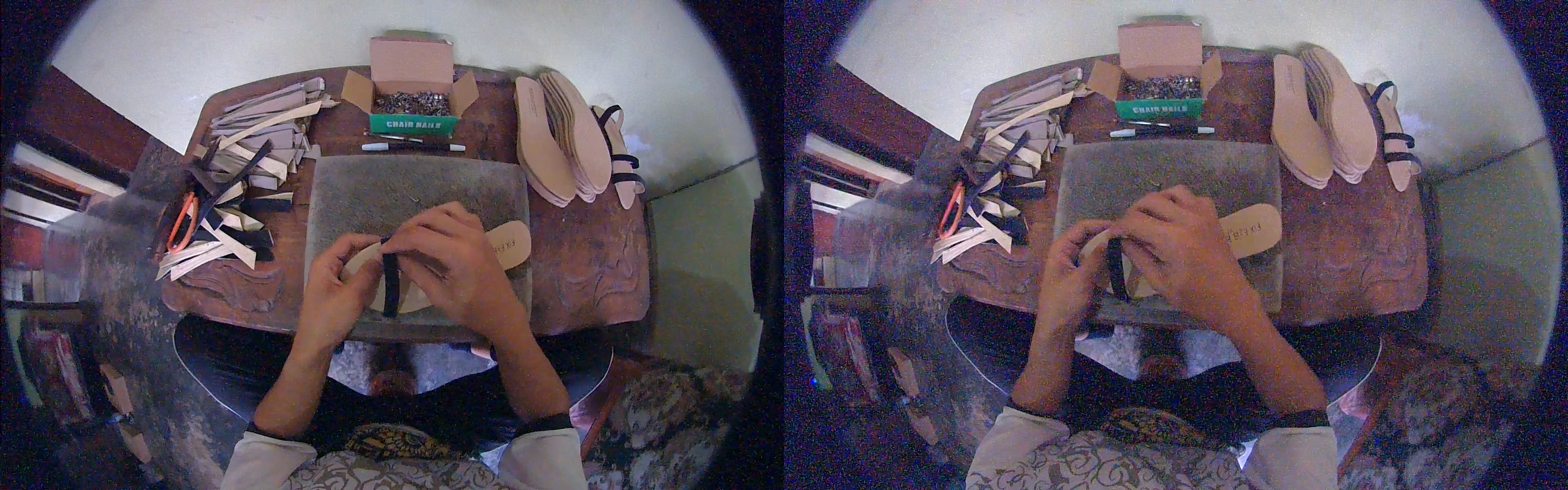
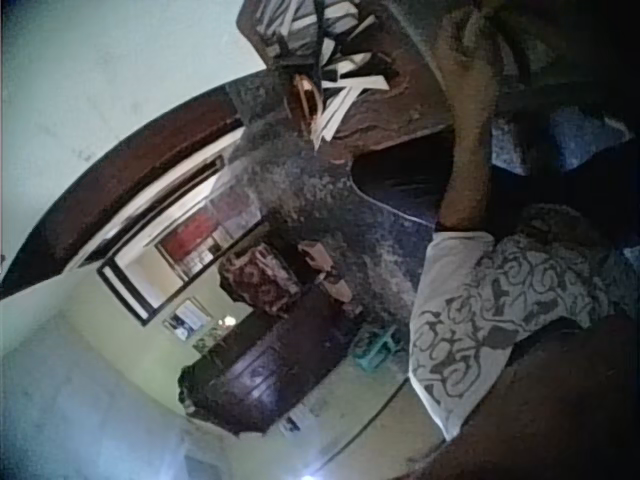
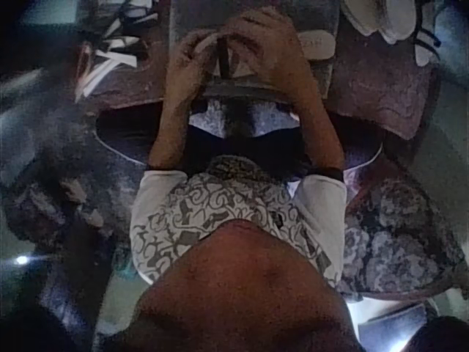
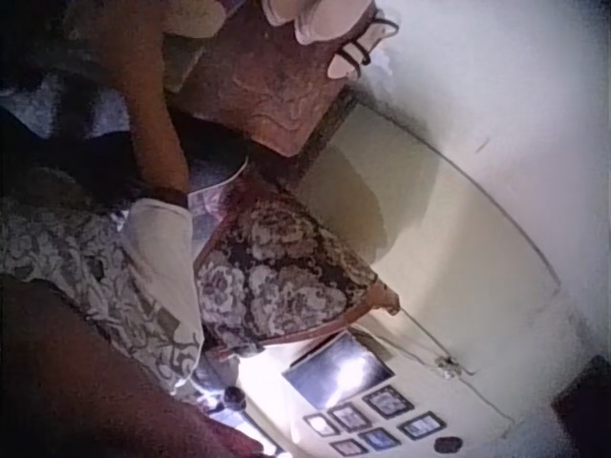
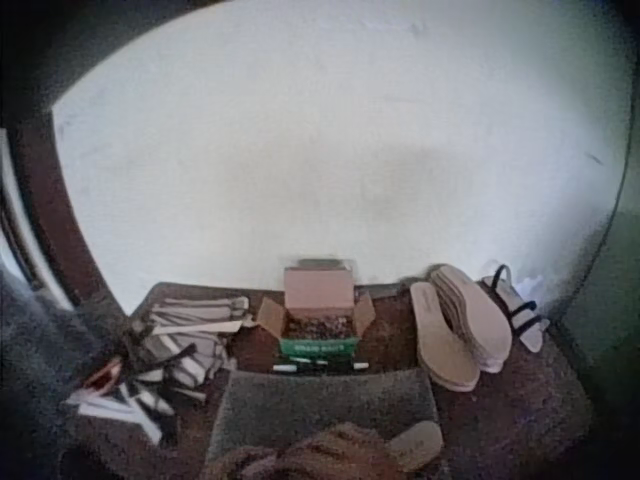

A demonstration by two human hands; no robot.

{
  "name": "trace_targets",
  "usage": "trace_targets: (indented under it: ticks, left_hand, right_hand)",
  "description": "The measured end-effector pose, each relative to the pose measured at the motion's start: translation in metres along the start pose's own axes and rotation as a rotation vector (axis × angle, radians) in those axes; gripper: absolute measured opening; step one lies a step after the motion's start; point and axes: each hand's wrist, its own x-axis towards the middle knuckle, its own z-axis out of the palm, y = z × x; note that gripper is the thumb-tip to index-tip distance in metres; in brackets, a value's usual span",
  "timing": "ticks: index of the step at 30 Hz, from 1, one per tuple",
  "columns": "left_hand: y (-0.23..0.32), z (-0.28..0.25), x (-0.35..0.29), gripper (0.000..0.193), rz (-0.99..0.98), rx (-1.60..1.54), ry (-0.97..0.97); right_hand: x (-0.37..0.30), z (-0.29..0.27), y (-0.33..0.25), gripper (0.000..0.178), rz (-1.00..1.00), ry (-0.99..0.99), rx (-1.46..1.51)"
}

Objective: The person assembles sandals by attaching black straps to beige insoles using small nails. They position the straps, insert nails, and hammer them into the insoles. The person also uses scissors to trim excess strap material and places finished sandals aside.

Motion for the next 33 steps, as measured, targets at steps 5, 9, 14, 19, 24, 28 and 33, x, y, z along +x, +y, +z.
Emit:
trace_targets:
  ticks: [5, 9, 14, 19, 24, 28, 33]
  left_hand:
    - [-0.004, -0.004, 0.002, 0.023, -0.024, 0.024, 0.003]
    - [-0.001, -0.005, 0.001, 0.025, 0.047, 0.095, 0.022]
    - [0.000, -0.001, 0.003, 0.027, 0.044, 0.018, 0.004]
    - [0.000, 0.000, 0.005, 0.022, 0.011, -0.055, 0.031]
    - [-0.001, -0.003, 0.003, 0.018, 0.048, 0.042, 0.023]
    - [-0.003, -0.002, 0.005, 0.017, 0.055, 0.060, 0.026]
    - [0.006, -0.004, 0.004, 0.021, 0.015, 0.128, -0.003]
  right_hand:
    - [0.002, -0.017, -0.003, 0.034, 0.092, 0.044, -0.022]
    - [-0.007, -0.038, 0.001, 0.048, 0.226, -0.112, -0.140]
    - [-0.021, -0.041, 0.008, 0.063, 0.222, -0.269, -0.205]
    - [-0.021, -0.040, 0.003, 0.063, 0.201, -0.287, -0.260]
    - [-0.023, -0.040, -0.001, 0.062, 0.174, -0.279, -0.269]
    - [-0.023, -0.042, -0.005, 0.065, 0.171, -0.297, -0.279]
    - [-0.024, -0.042, -0.006, 0.065, 0.196, -0.301, -0.269]
